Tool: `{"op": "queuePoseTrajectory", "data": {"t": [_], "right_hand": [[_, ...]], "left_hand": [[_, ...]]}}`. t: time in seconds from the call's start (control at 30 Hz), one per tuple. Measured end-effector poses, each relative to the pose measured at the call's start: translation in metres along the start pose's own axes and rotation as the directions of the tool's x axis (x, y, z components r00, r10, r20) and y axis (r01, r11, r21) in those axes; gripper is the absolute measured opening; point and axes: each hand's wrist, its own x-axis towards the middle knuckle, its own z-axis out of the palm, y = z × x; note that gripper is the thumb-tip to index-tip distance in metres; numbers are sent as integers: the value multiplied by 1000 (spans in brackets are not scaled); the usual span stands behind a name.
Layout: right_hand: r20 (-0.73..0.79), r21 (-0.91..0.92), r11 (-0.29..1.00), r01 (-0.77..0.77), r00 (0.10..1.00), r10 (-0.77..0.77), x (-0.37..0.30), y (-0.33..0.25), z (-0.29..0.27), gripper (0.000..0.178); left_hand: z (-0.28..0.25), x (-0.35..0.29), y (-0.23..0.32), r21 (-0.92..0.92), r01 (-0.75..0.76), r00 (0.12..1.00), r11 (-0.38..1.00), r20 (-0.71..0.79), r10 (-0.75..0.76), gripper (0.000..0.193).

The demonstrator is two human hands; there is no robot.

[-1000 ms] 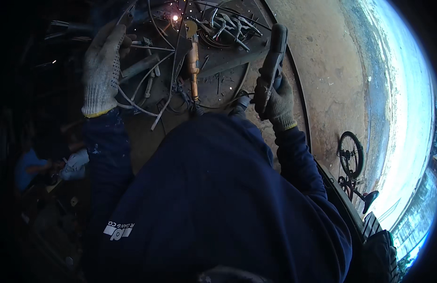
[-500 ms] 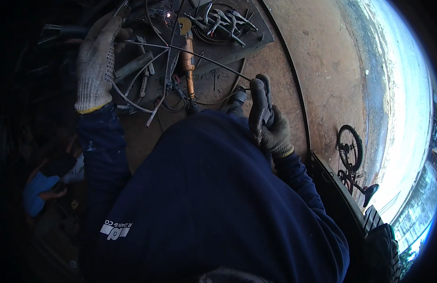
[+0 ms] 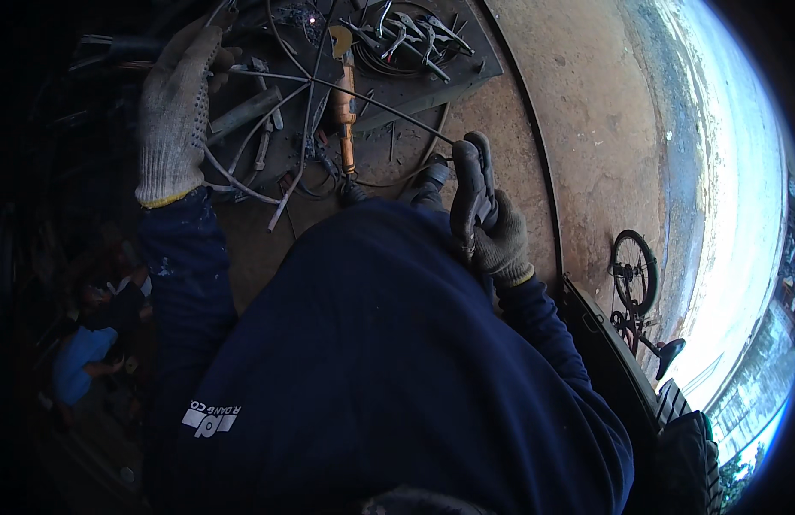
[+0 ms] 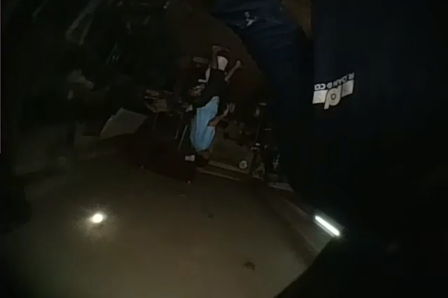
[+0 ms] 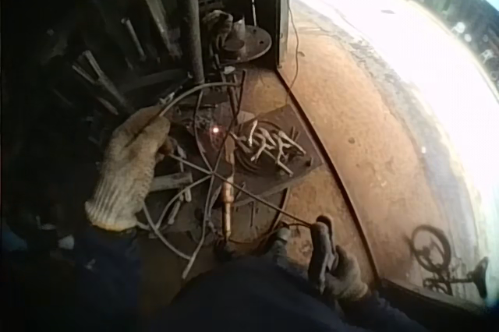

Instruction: The person welds metal rods together to form a spherical cage-like structure using a welding torch.

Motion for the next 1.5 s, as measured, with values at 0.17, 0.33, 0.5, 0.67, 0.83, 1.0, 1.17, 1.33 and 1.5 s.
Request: {"op": "queuePoseTrajectory", "data": {"t": [0.17,0.33,0.5,0.67,0.83,1.0,1.17,1.33,1.5], "right_hand": [[-2,-14,1000,24,1000,-24,0,-2,0,47],[0,27,1000,-2,1000,2,-1,0,2,46],[1,20,1000,-7,1000,7,-1,-5,1,46],[-8,-15,1000,-17,1000,17,-1,-4,0,47],[0,5,1000,-18,1000,18,-1,-8,0,48],[-16,-75,996,46,999,-47,-1,-14,-1,43],[-20,2,1000,-15,1000,15,-2,-14,-3,41],[-34,127,991,-36,999,41,-3,-12,-4,43],[-37,135,989,-58,997,64,-3,-11,-3,45]], "left_hand": [[-1,-1,0,41,-28,1000,999,8,28,41],[0,1,-2,43,-31,999,999,-15,32,42],[0,0,1,60,-36,999,998,-10,37,44],[22,-20,38,-68,120,991,990,-55,-123,32],[23,-20,38,-48,94,992,994,-76,-98,30],[13,-12,22,39,-89,996,995,-13,90,28],[6,-6,12,88,-27,999,996,-15,28,46],[3,-3,4,70,-51,998,996,-19,53,47],[2,-1,5,89,-16,999,996,-38,19,45]]}}
